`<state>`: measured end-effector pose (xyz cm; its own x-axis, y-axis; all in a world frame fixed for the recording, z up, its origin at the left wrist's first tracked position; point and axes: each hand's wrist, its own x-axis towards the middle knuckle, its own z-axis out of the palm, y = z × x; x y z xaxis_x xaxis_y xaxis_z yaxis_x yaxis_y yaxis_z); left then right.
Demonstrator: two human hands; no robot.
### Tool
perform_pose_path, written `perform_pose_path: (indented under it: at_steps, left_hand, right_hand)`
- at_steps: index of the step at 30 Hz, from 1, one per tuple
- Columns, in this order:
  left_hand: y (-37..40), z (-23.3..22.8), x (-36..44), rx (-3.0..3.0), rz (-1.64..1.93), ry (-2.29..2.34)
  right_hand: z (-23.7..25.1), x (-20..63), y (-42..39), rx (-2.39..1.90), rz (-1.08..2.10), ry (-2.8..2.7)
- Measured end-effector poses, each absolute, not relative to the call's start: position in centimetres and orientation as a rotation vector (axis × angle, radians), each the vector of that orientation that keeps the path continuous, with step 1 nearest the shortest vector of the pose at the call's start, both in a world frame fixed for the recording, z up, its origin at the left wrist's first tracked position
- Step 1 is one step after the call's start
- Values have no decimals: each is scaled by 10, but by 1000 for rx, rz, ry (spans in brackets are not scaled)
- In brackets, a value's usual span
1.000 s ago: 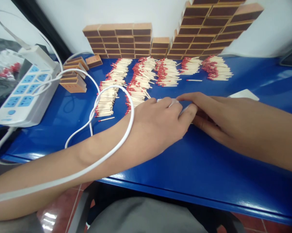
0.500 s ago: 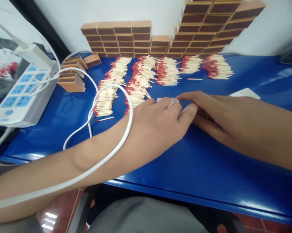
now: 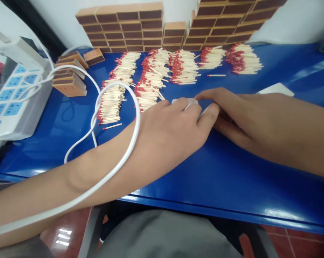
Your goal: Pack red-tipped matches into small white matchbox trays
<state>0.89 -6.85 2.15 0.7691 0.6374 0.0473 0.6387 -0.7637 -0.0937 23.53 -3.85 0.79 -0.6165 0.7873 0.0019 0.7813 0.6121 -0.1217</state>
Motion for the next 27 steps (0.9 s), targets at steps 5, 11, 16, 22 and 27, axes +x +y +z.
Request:
perform_pose_path:
  at_steps: [5, 11, 16, 22, 27]
  left_hand:
    - [-68, 22, 5, -2925, -112, -998]
    - [-64, 21, 6, -2953, -147, -1046]
    - [-59, 20, 5, -2896, -92, -950]
    - [-58, 17, 6, -2824, -90, -903]
    - [-57, 14, 8, -2807, -90, -915]
  right_hand:
    - [7, 232, -40, -1386, 38, -2776]
    - [8, 232, -41, -1402, 35, -2780]
    - [10, 231, -42, -1414, 118, -2749]
    - [9, 230, -41, -1438, 157, -2720]
    - [9, 229, -41, -1413, 142, -2752]
